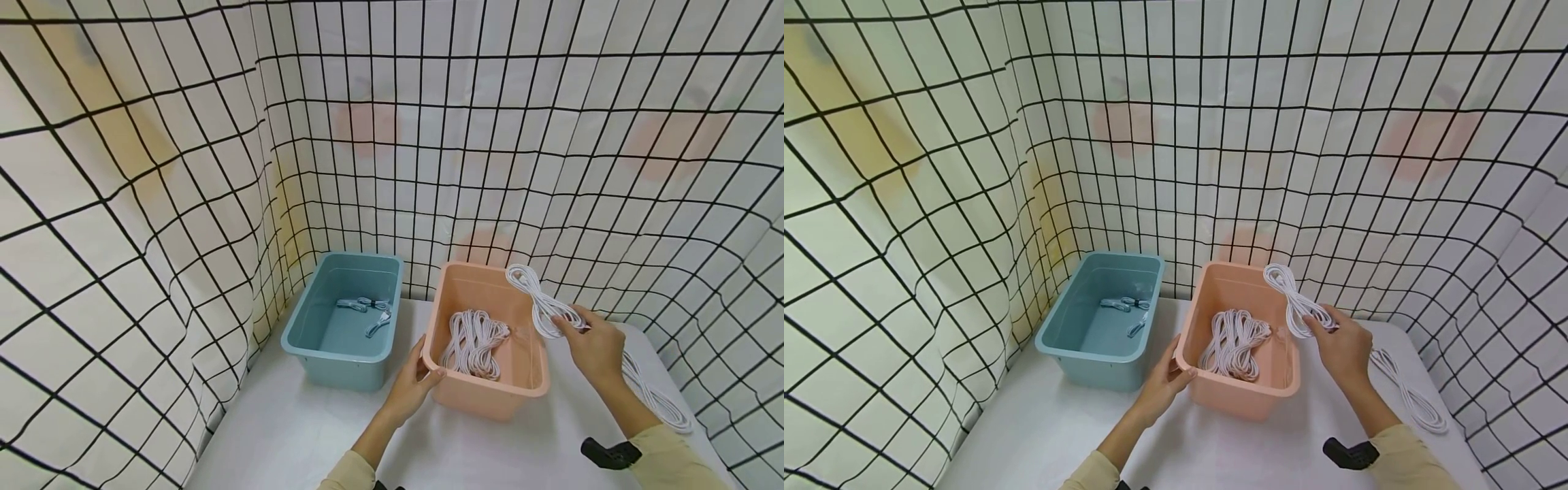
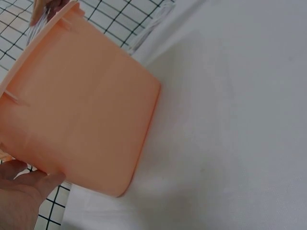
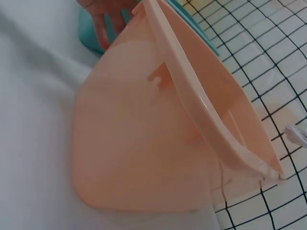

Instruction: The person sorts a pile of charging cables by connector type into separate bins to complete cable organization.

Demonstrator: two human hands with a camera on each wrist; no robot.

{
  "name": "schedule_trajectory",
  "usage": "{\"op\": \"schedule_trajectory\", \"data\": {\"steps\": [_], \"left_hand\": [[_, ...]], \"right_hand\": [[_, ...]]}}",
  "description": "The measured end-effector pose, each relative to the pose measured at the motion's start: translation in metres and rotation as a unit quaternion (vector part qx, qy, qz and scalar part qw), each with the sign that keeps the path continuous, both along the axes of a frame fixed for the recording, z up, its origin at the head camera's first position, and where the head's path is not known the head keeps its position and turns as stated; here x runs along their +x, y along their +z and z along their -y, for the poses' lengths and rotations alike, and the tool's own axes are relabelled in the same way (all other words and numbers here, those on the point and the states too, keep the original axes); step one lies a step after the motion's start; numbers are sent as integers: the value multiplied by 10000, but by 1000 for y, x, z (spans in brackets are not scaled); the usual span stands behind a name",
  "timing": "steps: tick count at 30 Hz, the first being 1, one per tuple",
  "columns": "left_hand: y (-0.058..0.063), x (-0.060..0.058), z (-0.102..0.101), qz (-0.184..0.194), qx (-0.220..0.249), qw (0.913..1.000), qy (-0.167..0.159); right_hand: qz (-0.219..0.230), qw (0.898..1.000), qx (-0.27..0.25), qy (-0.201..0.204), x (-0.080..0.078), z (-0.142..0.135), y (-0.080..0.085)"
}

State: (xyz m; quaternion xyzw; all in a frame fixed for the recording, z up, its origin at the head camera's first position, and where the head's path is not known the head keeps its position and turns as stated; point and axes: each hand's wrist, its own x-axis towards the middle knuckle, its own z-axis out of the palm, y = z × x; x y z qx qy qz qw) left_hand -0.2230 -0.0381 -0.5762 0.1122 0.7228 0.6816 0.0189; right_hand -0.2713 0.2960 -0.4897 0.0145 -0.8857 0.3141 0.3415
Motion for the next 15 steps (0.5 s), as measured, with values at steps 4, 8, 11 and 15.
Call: {"op": "schedule_trajectory", "data": {"steps": [4, 8, 11, 15], "left_hand": [[-1, 1, 0, -15, 10, 10000, -7], [-2, 3, -1, -15, 17, 10000, -3], [-3, 2, -1, -33, 41, 10000, -13], [0, 1, -1, -47, 61, 10000, -8]], "right_hand": [[-120, 9999, 37, 92, -3, 10, -3], [-289, 9993, 64, 244, -5, 21, -4], [-416, 9985, 83, 350, -8, 29, -4], [-530, 9975, 37, 473, -13, 40, -1]]}}
